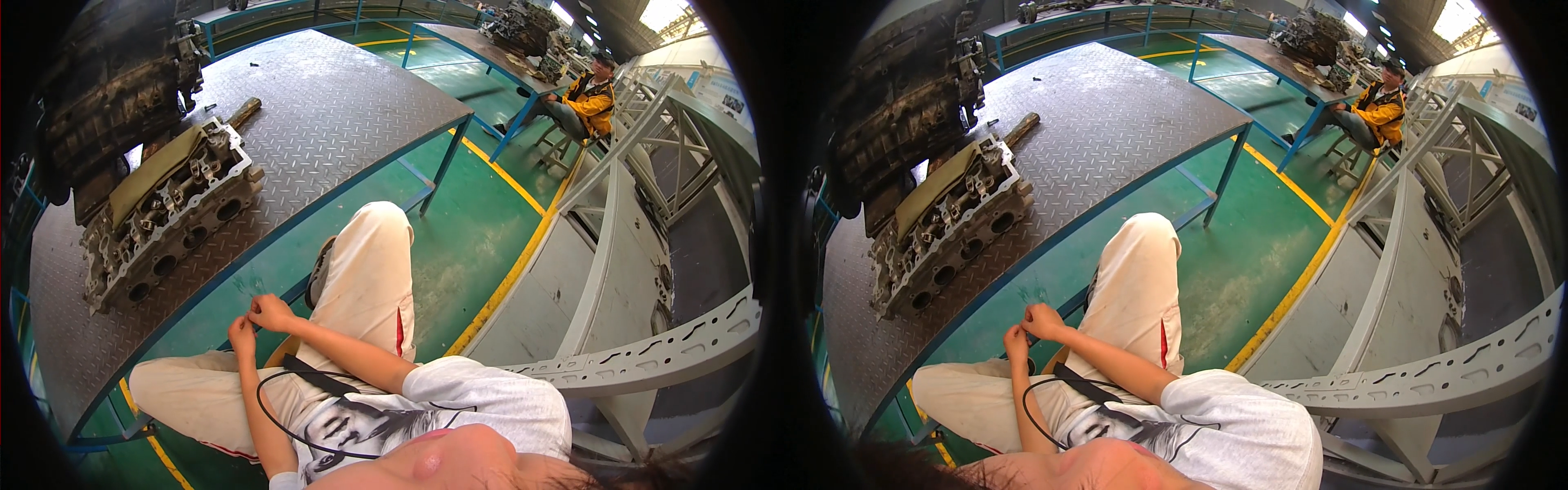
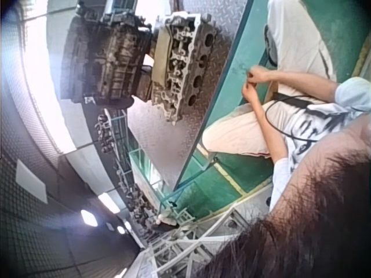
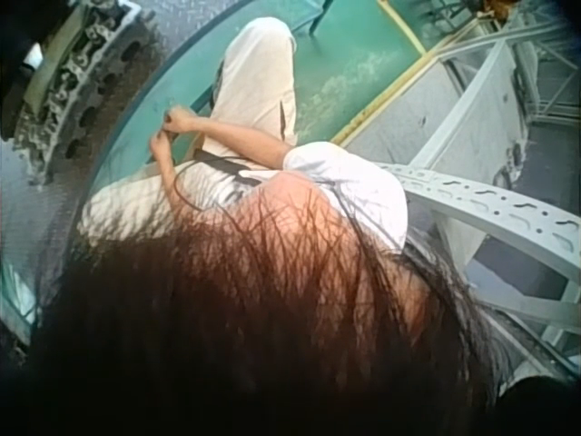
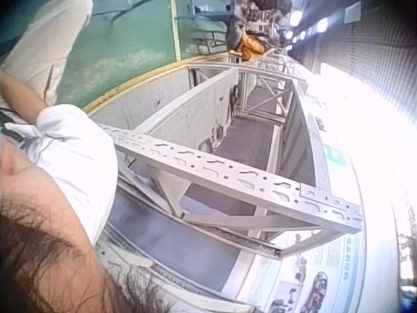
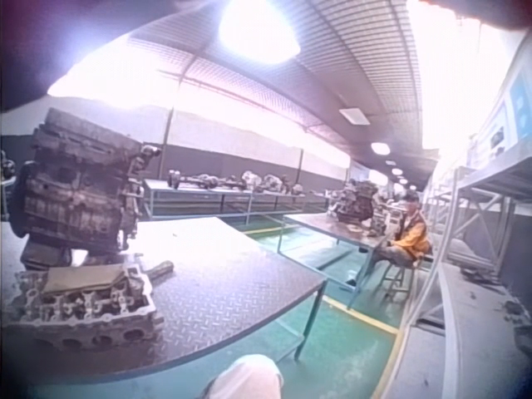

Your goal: The person assembles engine components by hand on a workbench, inserting small parts into the cylinder head and placing a metal plate on top.

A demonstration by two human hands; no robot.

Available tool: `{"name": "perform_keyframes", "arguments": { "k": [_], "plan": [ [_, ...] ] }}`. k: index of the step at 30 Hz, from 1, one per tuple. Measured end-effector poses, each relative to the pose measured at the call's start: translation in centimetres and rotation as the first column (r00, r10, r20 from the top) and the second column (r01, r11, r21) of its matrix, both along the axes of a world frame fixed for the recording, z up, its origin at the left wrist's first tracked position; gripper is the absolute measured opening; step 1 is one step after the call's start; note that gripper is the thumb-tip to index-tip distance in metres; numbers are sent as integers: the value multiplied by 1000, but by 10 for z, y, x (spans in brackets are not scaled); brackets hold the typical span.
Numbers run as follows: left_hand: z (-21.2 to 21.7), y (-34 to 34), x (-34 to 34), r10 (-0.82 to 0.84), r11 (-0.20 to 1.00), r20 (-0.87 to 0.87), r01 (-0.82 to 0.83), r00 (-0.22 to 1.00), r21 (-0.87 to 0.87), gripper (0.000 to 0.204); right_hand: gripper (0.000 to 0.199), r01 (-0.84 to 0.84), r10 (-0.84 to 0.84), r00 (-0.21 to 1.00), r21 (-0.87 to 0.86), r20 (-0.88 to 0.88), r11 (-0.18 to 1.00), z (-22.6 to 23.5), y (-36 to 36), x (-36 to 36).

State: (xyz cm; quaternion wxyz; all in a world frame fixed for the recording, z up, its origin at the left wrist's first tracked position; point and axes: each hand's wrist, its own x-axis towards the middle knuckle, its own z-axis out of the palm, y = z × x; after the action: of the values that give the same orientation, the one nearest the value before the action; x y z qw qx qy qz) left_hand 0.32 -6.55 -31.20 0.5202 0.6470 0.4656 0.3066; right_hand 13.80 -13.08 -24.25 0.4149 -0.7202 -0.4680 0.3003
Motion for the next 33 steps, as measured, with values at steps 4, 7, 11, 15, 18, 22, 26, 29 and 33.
{"name": "perform_keyframes", "arguments": {
  "k": [4,7,11,15,18,22,26,29,33],
  "plan": [
    [6,-2,2,22,1000,7,-22,1000,-12,28,23,-5,5,999,4,-37,1000,-1,0,2],
    [8,-2,4,52,999,21,-51,998,-19,25,23,4,-3,999,11,-54,1000,-2,1,3],
    [1,3,0,111,994,93,-108,989,-36,19,21,26,-21,997,59,-76,998,-4,6,-3],
    [2,-4,1,17,1000,-118,-20,993,-21,15,21,8,-6,999,39,-32,999,-9,4,0],
    [11,-12,7,-3,993,-73,11,997,116,10,22,15,-15,996,6,-86,1000,-7,2,2],
    [17,-17,10,-45,997,-89,50,995,60,10,22,15,-15,999,21,-38,1000,-6,1,1],
    [18,-20,13,-101,994,-78,103,992,22,14,20,0,-1,998,11,64,1000,-10,1,0],
    [16,-18,10,-69,993,-48,64,997,-99,15,21,-32,32,999,-5,42,999,-9,3,1],
    [0,-7,2,10,990,-6,-11,1000,-138,20,22,-113,110,993,69,49,991,-2,1,-3]
  ]
}}
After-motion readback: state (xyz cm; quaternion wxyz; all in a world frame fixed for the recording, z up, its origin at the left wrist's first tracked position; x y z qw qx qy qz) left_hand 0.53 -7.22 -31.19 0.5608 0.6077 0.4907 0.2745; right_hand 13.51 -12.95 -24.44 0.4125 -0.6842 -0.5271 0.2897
